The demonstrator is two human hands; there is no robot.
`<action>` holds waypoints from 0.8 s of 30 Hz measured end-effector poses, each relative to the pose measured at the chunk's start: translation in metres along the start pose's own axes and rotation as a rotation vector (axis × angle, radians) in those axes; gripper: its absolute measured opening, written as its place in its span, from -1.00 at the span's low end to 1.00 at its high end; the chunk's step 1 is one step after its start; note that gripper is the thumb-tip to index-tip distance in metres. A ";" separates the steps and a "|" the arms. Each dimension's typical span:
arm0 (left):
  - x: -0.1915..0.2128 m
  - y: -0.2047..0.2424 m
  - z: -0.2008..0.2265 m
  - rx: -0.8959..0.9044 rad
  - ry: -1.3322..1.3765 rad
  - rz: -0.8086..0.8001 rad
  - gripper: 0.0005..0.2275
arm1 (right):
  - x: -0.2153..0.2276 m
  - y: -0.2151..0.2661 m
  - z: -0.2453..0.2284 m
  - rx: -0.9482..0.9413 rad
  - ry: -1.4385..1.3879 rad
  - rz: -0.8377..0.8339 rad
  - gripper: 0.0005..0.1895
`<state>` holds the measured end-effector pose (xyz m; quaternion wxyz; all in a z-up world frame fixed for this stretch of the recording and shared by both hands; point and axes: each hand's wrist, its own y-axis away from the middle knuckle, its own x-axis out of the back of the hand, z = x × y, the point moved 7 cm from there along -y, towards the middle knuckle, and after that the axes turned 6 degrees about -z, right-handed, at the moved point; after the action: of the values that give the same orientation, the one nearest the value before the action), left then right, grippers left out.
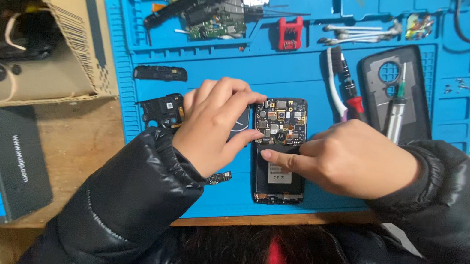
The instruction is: The person assembles a disassembled smartphone on a blue work mat. They connect ribbon cables to the motherboard, place the motherboard onto the phone chassis, and secure the battery. They then use a screwdriver to fasten screws into the device.
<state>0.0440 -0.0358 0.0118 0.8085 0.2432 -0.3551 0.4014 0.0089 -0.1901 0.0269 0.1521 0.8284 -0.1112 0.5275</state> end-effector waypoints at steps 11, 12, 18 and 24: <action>0.002 0.000 0.001 0.027 -0.028 -0.018 -0.53 | -0.007 -0.003 0.012 -0.043 -0.040 -0.097 -0.27; 0.002 0.000 0.001 0.021 -0.029 -0.023 -0.52 | -0.006 -0.003 0.012 -0.034 -0.035 -0.100 -0.23; 0.004 -0.002 0.000 0.027 -0.024 -0.021 -0.53 | -0.005 -0.004 0.013 0.005 -0.081 -0.091 -0.30; 0.005 -0.003 0.000 0.034 -0.020 -0.033 -0.54 | 0.003 -0.006 0.014 -0.021 -0.093 -0.020 -0.40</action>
<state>0.0484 -0.0352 0.0151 0.8071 0.2667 -0.3522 0.3916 0.0245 -0.1896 0.0234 0.1605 0.8515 -0.1153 0.4857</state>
